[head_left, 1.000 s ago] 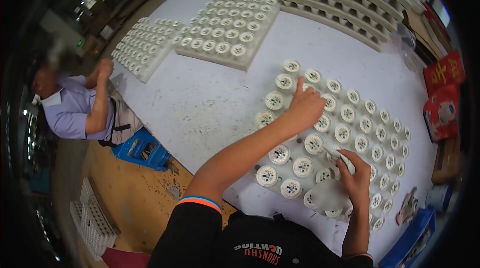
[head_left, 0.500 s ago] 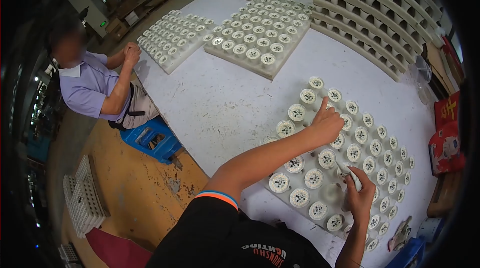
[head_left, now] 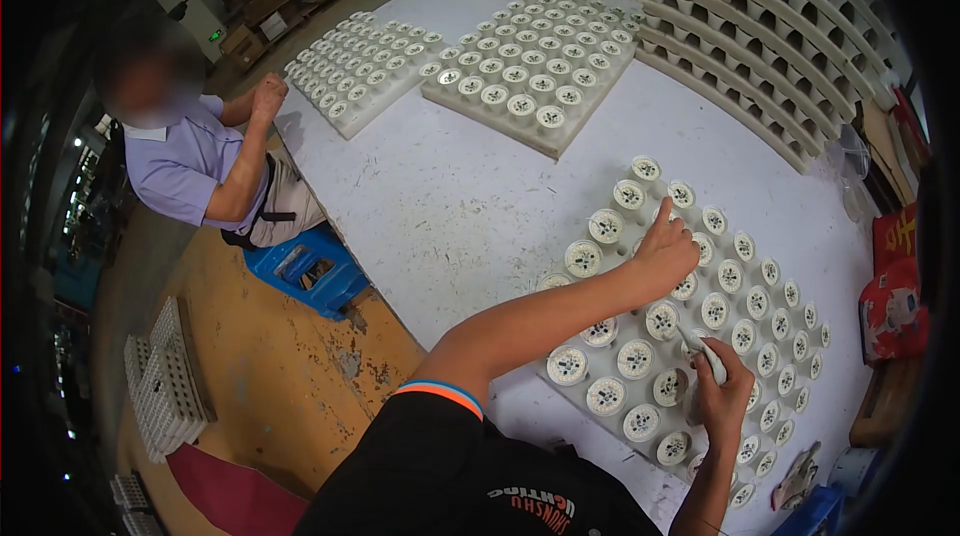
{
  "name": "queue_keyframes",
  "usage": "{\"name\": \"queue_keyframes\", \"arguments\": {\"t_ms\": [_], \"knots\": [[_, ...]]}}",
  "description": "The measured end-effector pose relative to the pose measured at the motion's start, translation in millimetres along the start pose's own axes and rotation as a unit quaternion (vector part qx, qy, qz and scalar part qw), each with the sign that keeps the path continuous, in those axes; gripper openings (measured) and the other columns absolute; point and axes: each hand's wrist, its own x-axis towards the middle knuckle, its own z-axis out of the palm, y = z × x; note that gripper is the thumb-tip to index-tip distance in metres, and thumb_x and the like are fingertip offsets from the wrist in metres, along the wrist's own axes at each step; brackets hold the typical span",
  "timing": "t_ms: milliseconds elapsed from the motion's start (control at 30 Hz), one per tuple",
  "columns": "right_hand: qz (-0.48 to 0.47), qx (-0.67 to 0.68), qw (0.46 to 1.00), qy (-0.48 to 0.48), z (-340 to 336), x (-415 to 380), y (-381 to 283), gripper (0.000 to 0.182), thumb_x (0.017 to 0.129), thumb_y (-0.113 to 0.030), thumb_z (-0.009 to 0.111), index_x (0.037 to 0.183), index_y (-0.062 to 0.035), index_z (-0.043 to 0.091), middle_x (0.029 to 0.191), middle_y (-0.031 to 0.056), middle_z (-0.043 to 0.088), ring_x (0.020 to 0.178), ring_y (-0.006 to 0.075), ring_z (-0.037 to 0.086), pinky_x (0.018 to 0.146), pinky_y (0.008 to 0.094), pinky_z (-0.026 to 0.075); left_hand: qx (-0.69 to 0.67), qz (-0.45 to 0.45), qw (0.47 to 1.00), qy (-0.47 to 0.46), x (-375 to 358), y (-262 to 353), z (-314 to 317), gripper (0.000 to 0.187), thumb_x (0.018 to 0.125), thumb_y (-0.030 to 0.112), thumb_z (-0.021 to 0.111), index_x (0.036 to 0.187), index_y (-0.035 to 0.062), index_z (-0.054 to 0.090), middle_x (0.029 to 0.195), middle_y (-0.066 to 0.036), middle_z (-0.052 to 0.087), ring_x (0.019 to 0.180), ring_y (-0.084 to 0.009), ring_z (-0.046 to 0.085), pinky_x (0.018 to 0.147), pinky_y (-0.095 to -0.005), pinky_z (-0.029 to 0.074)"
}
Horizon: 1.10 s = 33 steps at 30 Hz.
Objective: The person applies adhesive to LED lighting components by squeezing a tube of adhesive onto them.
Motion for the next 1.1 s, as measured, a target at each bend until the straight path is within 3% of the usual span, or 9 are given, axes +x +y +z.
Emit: {"name": "queue_keyframes", "arguments": {"t_ms": [767, 967, 1100], "knots": [[0.014, -0.015, 1.0, 0.018, -0.4, 1.0, 5.5, 0.025, 0.081, -0.004, 0.067, 0.105, 0.0029, 0.066, 0.09, 0.0094, 0.07, 0.081, 0.0144, 0.065, 0.076, 0.0287, 0.05, 0.011, 0.049, 0.997, 0.057, -44.0, -2.6, -15.1, 0.005, 0.072, 0.001, 0.059, 0.075, 0.0049, 0.06, 0.073, -0.007, 0.057, 0.087, -0.0235, 0.059, 0.115, -0.0595, 0.018], [0.018, -0.035, 0.999, 0.023, -0.4, 0.3, -2.3, 0.029, 0.077, -0.004, 0.071, 0.105, 0.0012, 0.067, 0.095, 0.0086, 0.07, 0.088, 0.0154, 0.064, 0.082, 0.0296, 0.049, -0.028, 0.041, 0.997, 0.063, -46.4, -2.5, -10.9, 0.009, 0.072, 0.003, 0.061, 0.081, 0.0058, 0.063, 0.082, -0.008, 0.058, 0.094, -0.0247, 0.057, 0.113, -0.0577, 0.021], [0.004, -0.037, 0.999, 0.027, -8.5, 1.0, -4.1, 0.028, 0.076, -0.005, 0.074, 0.103, -0.0011, 0.068, 0.096, 0.0106, 0.072, 0.085, 0.0162, 0.066, 0.081, 0.0303, 0.051, -0.039, 0.012, 0.999, 0.03, -43.8, -4.3, -9.6, 0.012, 0.072, 0.013, 0.067, 0.083, 0.0068, 0.065, 0.089, -0.01, 0.06, 0.101, -0.0261, 0.056, 0.111, -0.0573, 0.021]]}}
